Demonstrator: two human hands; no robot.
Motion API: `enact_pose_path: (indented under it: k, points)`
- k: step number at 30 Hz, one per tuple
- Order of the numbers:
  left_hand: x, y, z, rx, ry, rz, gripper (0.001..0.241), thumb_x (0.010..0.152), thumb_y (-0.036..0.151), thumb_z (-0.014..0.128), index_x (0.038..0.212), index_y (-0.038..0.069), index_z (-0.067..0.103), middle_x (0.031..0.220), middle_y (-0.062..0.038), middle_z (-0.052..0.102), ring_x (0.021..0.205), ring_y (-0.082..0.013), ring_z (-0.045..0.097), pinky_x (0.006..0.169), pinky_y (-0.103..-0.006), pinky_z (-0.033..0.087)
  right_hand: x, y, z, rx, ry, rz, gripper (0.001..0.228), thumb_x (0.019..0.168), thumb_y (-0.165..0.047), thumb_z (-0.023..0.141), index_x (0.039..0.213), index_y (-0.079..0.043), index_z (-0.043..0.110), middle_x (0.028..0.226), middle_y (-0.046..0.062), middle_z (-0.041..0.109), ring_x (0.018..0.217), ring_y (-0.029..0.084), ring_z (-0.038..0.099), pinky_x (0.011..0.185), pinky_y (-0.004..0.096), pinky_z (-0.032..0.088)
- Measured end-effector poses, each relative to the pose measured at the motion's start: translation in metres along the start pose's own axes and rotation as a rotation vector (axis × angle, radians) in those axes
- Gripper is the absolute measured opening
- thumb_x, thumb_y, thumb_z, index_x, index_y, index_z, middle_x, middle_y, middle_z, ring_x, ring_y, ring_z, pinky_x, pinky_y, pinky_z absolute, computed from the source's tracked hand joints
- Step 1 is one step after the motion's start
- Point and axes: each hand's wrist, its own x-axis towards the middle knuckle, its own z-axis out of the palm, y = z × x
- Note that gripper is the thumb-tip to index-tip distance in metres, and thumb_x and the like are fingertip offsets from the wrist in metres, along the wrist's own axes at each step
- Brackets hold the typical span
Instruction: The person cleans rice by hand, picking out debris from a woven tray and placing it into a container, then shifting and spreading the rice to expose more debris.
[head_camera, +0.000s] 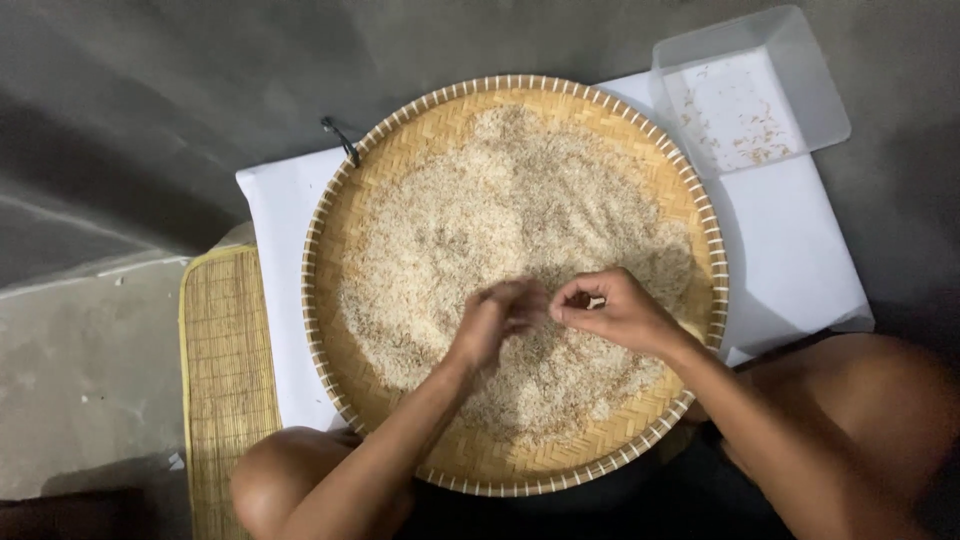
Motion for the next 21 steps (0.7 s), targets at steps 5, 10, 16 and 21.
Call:
enact_pose_path:
  k: [5,10,16,21]
  points:
    - [0.018,-0.024,0.001,-0.357,-0.144,-0.198,0.046,0.104,0.041,0.042,0.121,0.002,0.061,0.095,-0.006,0.063,0.091,-0.0179,0.065,0.077,-0.0266,0.055,-0.005,-0.012,0.013,-0.104,0.050,-0.206,0.011,0.089,-0.003,0.073,0.097,0.002,0.077,0.080,0.014,0.070,0.071,0.022,0.059,0.067,0.034,0.051]
    - [0.019,-0.017,0.000,-0.361,-0.103,-0.227,0.036,0.103,0.038,0.047,0.106,0.007,0.065,0.078,0.002,0.056,0.071,-0.0110,0.061,0.062,-0.0202,0.053,-0.002,-0.002,0.015,-0.292,0.072,-0.309,0.010,0.089,-0.006,0.072,0.097,-0.003,0.078,0.080,0.011,0.068,0.072,0.021,0.059,0.068,0.033,0.050]
    - [0.060,-0.038,-0.033,0.217,0.135,0.036,0.043,0.103,0.037,0.055,0.070,0.011,0.066,0.053,-0.004,0.053,0.048,-0.0131,0.045,0.045,-0.0272,0.034,-0.006,-0.006,-0.001,-0.633,0.060,-0.124,0.018,0.092,-0.016,0.070,0.106,-0.009,0.079,0.080,0.012,0.069,0.076,0.027,0.067,0.072,0.042,0.055]
    - [0.037,-0.003,-0.030,0.180,0.186,0.100,0.041,0.099,0.035,0.058,0.068,0.008,0.066,0.049,-0.004,0.046,0.043,-0.0115,0.038,0.041,-0.0251,0.030,0.000,0.024,0.011,-0.829,-0.121,0.061,0.019,0.094,-0.013,0.065,0.106,-0.010,0.080,0.088,0.011,0.076,0.084,0.027,0.073,0.082,0.043,0.058]
